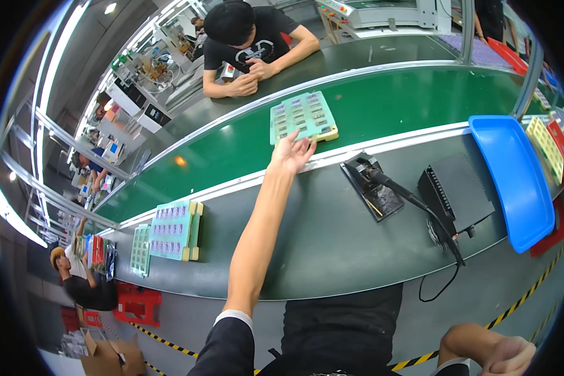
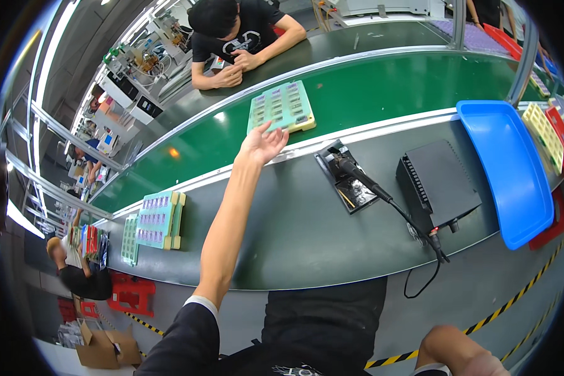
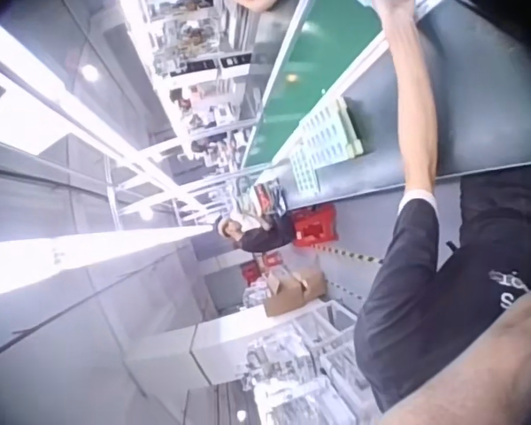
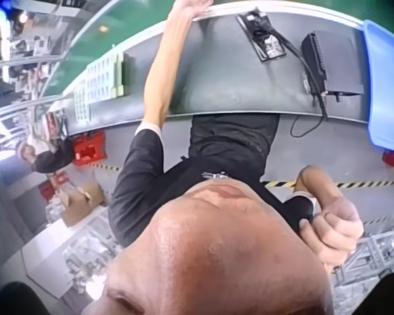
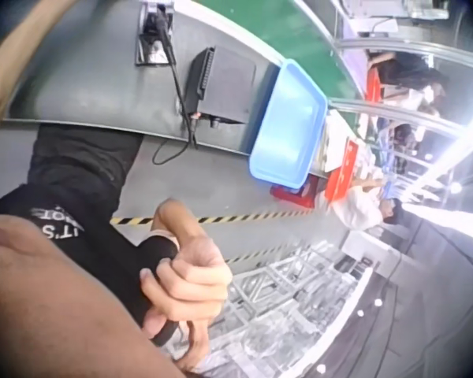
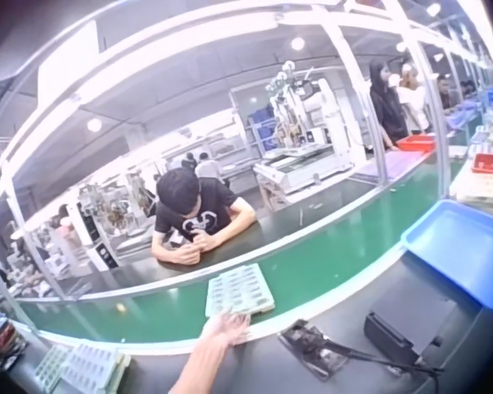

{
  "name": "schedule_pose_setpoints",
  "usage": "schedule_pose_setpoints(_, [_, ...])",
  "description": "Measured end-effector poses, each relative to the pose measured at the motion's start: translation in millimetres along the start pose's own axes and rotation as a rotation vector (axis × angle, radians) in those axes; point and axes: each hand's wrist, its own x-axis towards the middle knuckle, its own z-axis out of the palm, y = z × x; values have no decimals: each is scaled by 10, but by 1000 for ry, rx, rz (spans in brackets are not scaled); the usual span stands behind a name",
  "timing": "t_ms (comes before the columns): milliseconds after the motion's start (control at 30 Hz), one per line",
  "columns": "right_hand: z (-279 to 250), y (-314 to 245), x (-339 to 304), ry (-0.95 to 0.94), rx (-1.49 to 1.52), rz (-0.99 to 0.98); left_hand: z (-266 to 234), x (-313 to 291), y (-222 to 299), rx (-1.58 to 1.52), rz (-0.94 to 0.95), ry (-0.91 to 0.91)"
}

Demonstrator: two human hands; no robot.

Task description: Solder electronic components onto a tray of small circuit boards on an assembly line.

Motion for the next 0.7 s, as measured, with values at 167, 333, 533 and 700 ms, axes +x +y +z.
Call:
schedule_pose_setpoints(167, [158, -13, 77, 119, 104, 6, 240, -13, 103, 111, 127, 64])
schedule_pose_setpoints(333, [531, 143, 267, 254, 453, -63, 287, 274, 41, 196, 372, 86])
schedule_pose_setpoints(533, [984, 362, 362, 292, 986, 7, 107, -338, 351, 434, 861, -18])
schedule_pose_setpoints(700, [1286, 430, 399, 378, 976, 51, -953, -1767, 1279, 344, 1208, 201])
